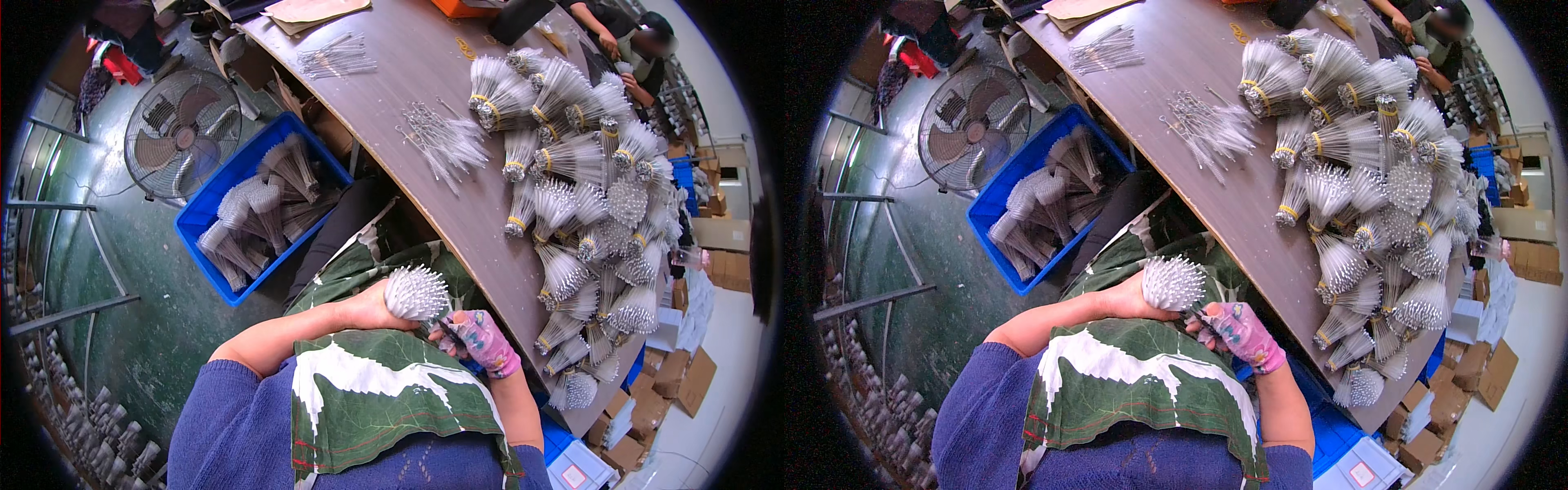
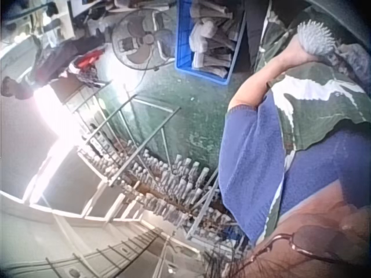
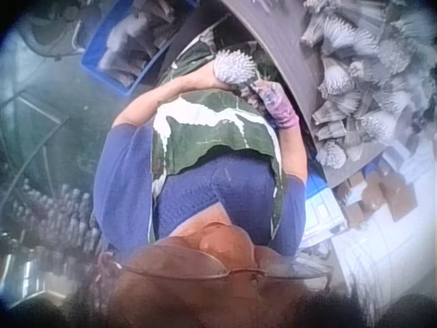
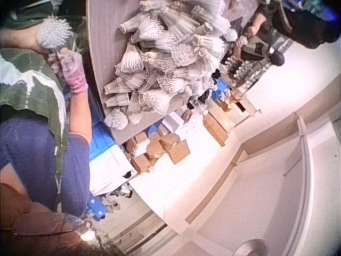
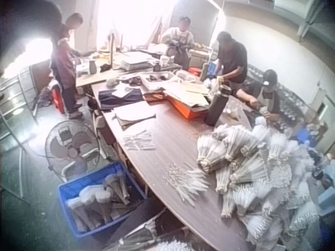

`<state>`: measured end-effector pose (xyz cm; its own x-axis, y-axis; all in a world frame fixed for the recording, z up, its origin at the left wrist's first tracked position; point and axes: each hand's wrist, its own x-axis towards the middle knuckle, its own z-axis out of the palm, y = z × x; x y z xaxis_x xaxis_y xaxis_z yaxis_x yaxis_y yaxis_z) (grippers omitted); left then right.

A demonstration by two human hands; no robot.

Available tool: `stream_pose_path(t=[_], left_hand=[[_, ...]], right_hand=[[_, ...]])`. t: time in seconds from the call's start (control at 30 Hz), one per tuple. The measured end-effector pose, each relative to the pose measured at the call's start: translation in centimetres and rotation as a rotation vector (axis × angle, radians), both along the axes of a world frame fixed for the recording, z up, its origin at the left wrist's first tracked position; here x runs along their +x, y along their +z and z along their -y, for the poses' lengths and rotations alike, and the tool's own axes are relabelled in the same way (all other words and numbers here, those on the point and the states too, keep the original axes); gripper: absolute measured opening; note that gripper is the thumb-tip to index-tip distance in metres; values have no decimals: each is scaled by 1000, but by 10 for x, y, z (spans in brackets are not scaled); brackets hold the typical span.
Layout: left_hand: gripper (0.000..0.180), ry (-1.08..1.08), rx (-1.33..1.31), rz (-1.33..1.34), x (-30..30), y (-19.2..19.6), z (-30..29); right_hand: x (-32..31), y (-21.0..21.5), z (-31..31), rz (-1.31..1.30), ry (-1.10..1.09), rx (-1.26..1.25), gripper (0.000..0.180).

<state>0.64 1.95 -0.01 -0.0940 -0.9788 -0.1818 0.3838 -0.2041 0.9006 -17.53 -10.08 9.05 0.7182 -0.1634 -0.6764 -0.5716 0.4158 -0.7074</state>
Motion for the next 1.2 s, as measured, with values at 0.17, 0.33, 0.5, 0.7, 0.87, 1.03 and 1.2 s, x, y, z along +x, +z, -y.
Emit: stream_pose_path(t=[0.17, 0.33, 0.5, 0.7, 0.87, 1.03, 1.2], left_hand=[[51, -35, -27, 37, 0, -3, 0], [50, -56, -10, 16, -1, -7, 1], [50, -43, -12, 8, -4, -7, -2], [49, -35, 3, 5, -2, -7, 1], [47, 14, -14, 31, -3, -3, -1], [45, 33, -76, 57, -2, -1, 0], [43, 34, -81, 89, -2, -2, -2]], right_hand=[[6, 0, -5, -29, -28, -21, 51], [6, 3, -5, -36, -29, -81, 53], [-13, 9, 6, 305, -451, -65, 41], [-5, 13, 3, -13, -74, -224, 39], [7, 22, 2, -153, 41, -223, 36], [6, 18, 1, -154, 24, -166, 36], [5, 17, -1, -169, 25, -192, 35]])
